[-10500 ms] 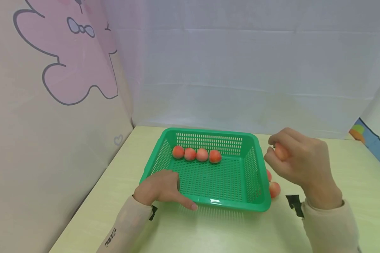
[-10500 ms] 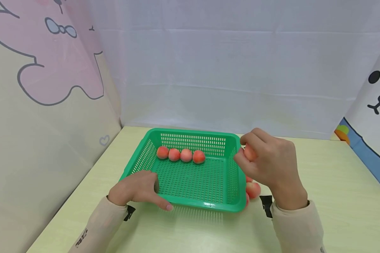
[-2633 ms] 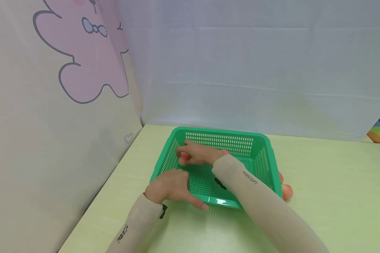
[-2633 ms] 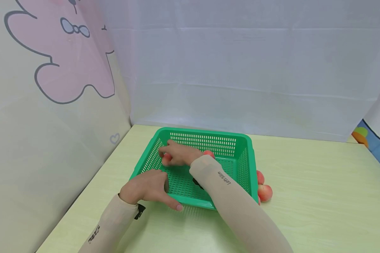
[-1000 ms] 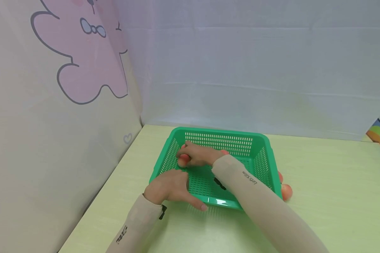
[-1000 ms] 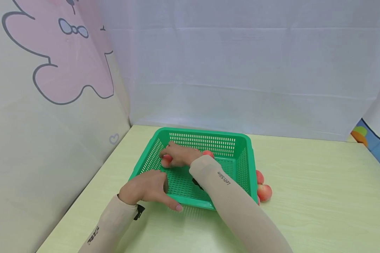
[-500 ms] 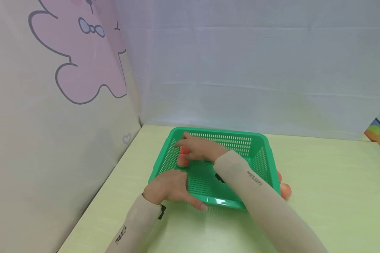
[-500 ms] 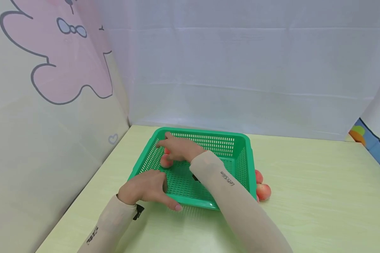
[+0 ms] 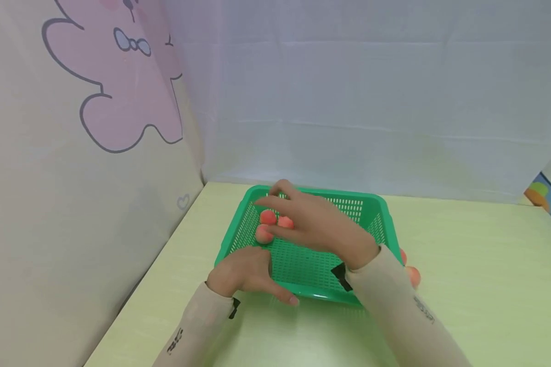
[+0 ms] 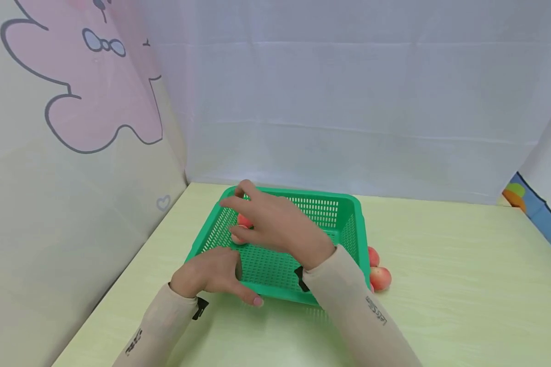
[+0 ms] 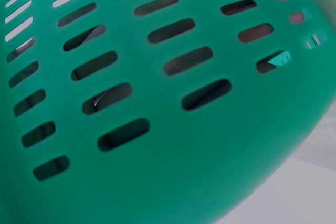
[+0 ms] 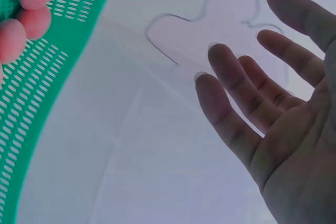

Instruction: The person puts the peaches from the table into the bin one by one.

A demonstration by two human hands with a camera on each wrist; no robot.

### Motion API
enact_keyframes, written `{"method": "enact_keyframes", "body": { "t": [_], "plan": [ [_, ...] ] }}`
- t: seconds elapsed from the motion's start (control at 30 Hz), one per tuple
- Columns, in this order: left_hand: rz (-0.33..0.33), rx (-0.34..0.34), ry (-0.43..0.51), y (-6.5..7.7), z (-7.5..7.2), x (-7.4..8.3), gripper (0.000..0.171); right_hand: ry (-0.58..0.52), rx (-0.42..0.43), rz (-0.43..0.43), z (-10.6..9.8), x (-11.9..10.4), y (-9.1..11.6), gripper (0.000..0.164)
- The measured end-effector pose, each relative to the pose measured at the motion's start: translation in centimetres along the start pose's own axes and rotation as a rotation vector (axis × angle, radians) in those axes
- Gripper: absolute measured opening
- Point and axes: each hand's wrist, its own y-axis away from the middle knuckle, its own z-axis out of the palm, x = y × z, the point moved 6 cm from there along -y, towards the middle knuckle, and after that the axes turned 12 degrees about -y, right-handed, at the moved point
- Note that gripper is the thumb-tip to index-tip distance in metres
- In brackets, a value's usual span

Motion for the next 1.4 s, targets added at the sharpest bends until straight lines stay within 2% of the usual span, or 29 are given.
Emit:
{"method": "enact_keyframes", "body": {
  "t": [0.17, 0.27, 0.4, 0.53, 0.73, 0.97, 1.17, 1.27, 1.4],
  "plan": [
    [0.014, -0.001, 0.003, -0.2, -0.1, 0.1, 0.071, -0.026, 0.252, -0.159, -3.7, -2.6, 3.8, 0.029],
    [0.036, 0.014, 0.003, -0.2, -0.3, 0.2, 0.068, 0.029, 0.371, -0.233, -5.9, -3.8, 5.6, 0.025],
    [0.038, 0.026, -0.004, -0.1, -0.3, 0.2, 0.070, 0.114, 0.469, -0.288, -8.3, -4.8, 7.5, 0.026],
    [0.029, 0.039, -0.003, 0.1, -0.3, 0.2, 0.072, 0.174, 0.526, -0.284, -9.9, -5.0, 9.3, 0.029],
    [0.013, 0.049, 0.010, 0.5, -0.1, -0.3, 0.072, 0.271, 0.505, -0.203, -10.3, -3.2, 11.7, 0.038],
    [0.033, 0.050, 0.009, 0.3, -0.2, -0.1, 0.071, 0.385, 0.468, -0.039, -10.5, 0.4, 15.3, 0.048],
    [0.022, 0.040, 0.008, 0.3, -0.1, -0.3, 0.072, 0.434, 0.441, 0.031, -10.9, 2.2, 17.3, 0.049],
    [0.018, 0.044, 0.006, 0.3, -0.1, -0.3, 0.073, 0.436, 0.433, 0.052, -11.2, 2.7, 17.9, 0.047],
    [0.031, 0.044, 0.008, 0.2, 0.0, -0.1, 0.071, 0.419, 0.400, 0.101, -11.3, 3.1, 18.6, 0.033]
  ]
}}
